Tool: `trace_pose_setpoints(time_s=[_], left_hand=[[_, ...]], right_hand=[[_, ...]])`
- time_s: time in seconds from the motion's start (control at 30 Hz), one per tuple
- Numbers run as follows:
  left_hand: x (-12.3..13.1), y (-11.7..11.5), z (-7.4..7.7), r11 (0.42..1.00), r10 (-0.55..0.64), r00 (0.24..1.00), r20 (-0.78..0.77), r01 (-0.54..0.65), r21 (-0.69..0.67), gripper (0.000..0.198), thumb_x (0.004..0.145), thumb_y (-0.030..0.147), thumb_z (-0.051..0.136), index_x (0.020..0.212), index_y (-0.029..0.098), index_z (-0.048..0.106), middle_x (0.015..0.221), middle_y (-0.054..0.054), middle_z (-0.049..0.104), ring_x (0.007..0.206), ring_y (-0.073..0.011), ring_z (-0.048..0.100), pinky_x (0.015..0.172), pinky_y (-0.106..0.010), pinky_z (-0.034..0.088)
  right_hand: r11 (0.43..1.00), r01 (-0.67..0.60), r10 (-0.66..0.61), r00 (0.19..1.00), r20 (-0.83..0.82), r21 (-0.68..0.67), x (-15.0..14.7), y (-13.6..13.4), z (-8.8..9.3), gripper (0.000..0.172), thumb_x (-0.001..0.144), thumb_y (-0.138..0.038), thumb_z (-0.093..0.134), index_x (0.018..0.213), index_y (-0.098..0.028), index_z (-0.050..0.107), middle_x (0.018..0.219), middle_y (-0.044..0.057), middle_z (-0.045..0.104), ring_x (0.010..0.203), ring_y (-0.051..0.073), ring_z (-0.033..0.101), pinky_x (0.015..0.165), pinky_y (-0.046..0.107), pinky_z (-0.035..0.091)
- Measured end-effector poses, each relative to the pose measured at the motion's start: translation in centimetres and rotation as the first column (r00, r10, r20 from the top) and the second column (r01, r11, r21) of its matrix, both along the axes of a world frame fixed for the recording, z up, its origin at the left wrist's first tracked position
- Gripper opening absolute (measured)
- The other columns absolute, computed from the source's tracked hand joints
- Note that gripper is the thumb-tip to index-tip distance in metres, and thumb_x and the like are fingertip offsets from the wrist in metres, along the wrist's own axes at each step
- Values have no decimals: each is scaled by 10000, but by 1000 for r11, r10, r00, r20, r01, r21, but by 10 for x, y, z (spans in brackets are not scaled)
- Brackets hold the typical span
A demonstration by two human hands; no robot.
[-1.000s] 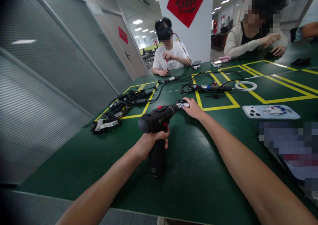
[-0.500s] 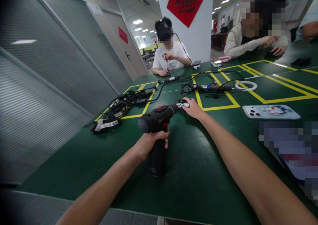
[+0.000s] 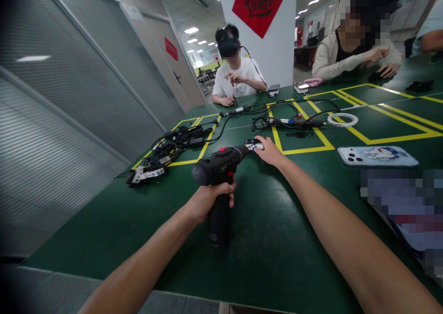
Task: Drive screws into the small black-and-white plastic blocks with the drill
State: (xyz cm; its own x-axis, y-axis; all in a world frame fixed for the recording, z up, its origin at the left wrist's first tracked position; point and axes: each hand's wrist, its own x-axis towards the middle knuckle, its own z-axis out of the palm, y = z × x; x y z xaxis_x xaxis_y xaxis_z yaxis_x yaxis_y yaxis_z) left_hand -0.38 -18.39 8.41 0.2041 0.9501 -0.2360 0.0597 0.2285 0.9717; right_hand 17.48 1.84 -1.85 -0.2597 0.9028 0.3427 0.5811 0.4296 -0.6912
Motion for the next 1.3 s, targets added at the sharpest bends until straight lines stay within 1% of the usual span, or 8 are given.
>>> trace_pose_setpoints(time_s=[0.37, 0.5, 0.8, 1.3], left_hand=[[-1, 1, -1, 1000, -2, 1000, 1, 2, -2, 102, 698, 171, 552, 792, 155, 518, 578, 34, 507, 467, -105, 553, 508, -228, 399], [-1, 1, -2, 1000, -8, 1000, 15, 8, 0, 109, 689, 165, 554, 792, 154, 520, 631, 27, 524, 471, -101, 556, 512, -232, 403], [-2, 3, -5, 1000, -17, 1000, 20, 16, 19, 102, 691, 159, 552, 789, 144, 528, 673, 24, 515, 474, -93, 560, 523, -234, 409], [-1, 2, -2, 1000, 4, 999, 51, -4, -6, 171, 665, 160, 576, 824, 157, 513, 700, 22, 539, 471, -106, 568, 512, -252, 422]], right_hand=[[1000, 1, -1, 1000, 7, 4, 0, 1, 0, 500, 806, -330, 541, 1298, -287, 462, 1111, 75, 482, 992, 231, 554, 934, 395, 423], [1000, 1, -1, 1000, 9, 16, 0, 1, -1, 508, 799, -328, 542, 1299, -274, 463, 1108, 79, 487, 995, 233, 555, 934, 387, 425], [1000, 2, -3, 1000, 14, 21, 0, 2, -2, 499, 805, -330, 537, 1296, -285, 461, 1100, 70, 486, 1005, 231, 553, 941, 392, 422], [1000, 8, -8, 1000, 15, -6, 0, -2, 2, 499, 812, -329, 541, 1302, -286, 459, 1118, 74, 482, 1009, 236, 551, 947, 404, 416]])
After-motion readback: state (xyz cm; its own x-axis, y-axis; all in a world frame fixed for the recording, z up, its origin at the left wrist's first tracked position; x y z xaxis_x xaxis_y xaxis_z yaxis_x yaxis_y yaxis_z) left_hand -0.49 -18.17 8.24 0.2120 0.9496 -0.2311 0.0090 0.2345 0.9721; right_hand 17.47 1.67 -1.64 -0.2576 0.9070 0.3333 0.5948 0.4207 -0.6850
